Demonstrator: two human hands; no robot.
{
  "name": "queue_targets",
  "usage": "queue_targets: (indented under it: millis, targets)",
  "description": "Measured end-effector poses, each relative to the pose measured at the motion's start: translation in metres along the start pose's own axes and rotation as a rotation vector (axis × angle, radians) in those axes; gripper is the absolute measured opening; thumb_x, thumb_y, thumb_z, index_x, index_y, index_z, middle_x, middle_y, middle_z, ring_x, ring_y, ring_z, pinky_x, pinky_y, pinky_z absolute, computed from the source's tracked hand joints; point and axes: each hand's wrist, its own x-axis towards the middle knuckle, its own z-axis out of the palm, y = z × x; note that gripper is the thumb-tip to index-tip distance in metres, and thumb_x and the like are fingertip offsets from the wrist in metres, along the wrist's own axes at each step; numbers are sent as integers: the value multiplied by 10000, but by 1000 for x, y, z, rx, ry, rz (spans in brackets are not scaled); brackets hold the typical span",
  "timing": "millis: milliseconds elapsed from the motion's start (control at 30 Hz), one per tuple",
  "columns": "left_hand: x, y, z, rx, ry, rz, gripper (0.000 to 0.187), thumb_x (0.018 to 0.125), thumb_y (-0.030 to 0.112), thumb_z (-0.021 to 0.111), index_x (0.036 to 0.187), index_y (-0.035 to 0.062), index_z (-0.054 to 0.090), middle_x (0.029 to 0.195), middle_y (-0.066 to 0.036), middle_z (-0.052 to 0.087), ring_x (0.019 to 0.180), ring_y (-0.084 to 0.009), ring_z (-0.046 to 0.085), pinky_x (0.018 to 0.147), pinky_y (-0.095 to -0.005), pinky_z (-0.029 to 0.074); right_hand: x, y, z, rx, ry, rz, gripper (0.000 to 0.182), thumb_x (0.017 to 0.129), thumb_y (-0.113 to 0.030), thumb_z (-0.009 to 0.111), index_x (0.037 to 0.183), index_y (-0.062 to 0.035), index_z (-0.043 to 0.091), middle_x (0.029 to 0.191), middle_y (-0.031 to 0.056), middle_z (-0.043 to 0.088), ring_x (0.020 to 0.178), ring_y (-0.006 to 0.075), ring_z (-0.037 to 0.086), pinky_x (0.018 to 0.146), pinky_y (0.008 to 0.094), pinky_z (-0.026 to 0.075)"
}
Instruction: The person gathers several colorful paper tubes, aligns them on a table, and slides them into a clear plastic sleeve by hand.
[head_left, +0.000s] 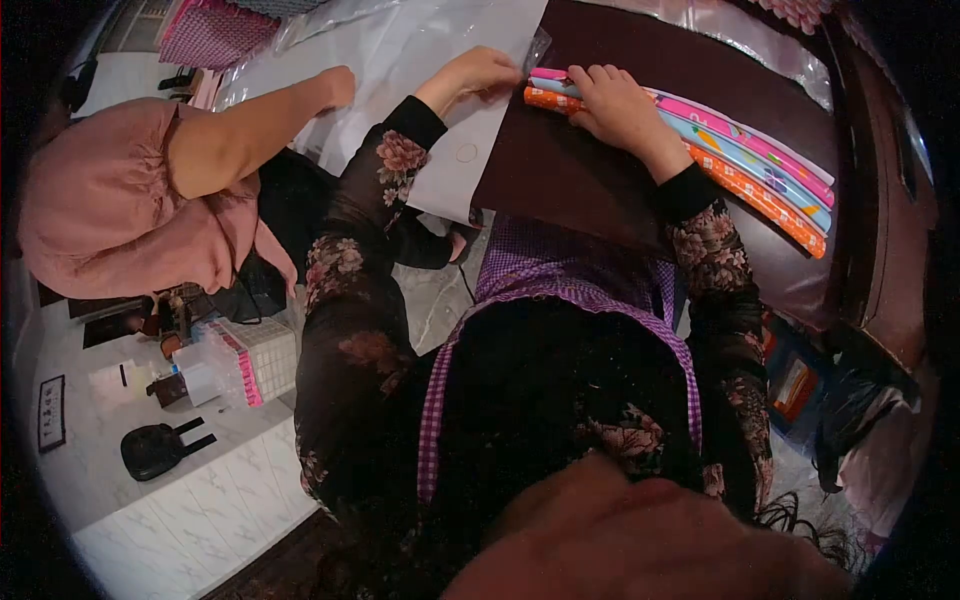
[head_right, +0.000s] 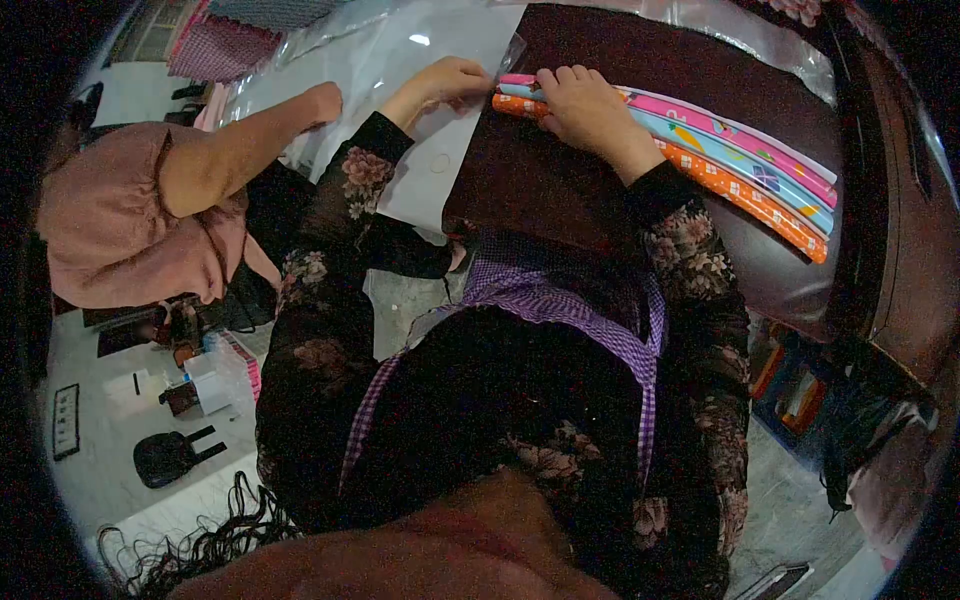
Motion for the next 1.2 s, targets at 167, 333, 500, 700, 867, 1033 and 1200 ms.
queue_targets:
  millis: [167, 333, 500, 700, 867, 1033, 1200]
  targets:
    - [9, -10, 1, 237, 68, 102, 242, 839, 223, 674, 847, -16, 638, 667, -95, 625, 528, -192, 602, 455, -331, 459, 1, 1, 2, -3, 18, -14, 586, 789, -253, 723, 1266, -3, 491, 1035, 147, 591, 1003, 320, 569, 884, 410, 468]
    - [-3, 0, -2, 1186, 723, 615, 95, 859, 110, 534, 868, 23, 573, 795, -207, 674, 646, -331, 686, 517, -431, 537, 0, 2, 4, -25, 48, -31, 597, 796, -252, 721, 1286, -5, 485, 1029, 145, 588, 996, 319, 567, 883, 407, 466]
    - [5, -16, 17, 1216, 601, 576, 87, 851, 111, 560, 857, 26, 577, 769, -191, 665, 688, -343, 690, 570, -444, 552, 3, -2, -3, -7, 53, -32, 603, 795, -256, 727, 1293, -16, 485, 1029, 140, 588, 993, 316, 567, 881, 407, 468]
    - [4, -11, 28, 774, 427, 375, 168, 876, 174, 605, 906, 10, 625, 866, -199, 678, 870, -413, 649, 754, -488, 519, 2, -7, -10, 11, 11, -40, 554, 813, -279, 734, 1246, -21, 504, 1061, 159, 601, 1036, 321, 581, 898, 411, 486]
    - [15, -26, 34, 688, 407, 479, 157, 847, 155, 614, 924, 24, 651, 887, -197, 678, 882, -408, 642, 765, -488, 510, 2, -4, -5, 3, 46, -53, 541, 812, -281, 733, 1231, -24, 507, 1057, 157, 598, 1017, 318, 586, 892, 415, 487]
    - [3, -27, 39, 662, 397, 502, 138, 833, 135, 612, 922, 35, 646, 883, -198, 670, 879, -413, 633, 767, -492, 504, 3, -5, -11, -8, 34, -30, 540, 805, -277, 735, 1227, -28, 508, 1033, 152, 602, 999, 323, 590, 887, 419, 488]
    - [-2, -29, 39, 667, 438, 665, 107, 805, 111, 638, 893, 54, 616, 878, -192, 652, 864, -420, 617, 743, -499, 494, 3, -8, -16, 43, 65, -47, 580, 796, -255, 726, 1282, -33, 499, 1041, 141, 589, 995, 322, 568, 877, 408, 472]
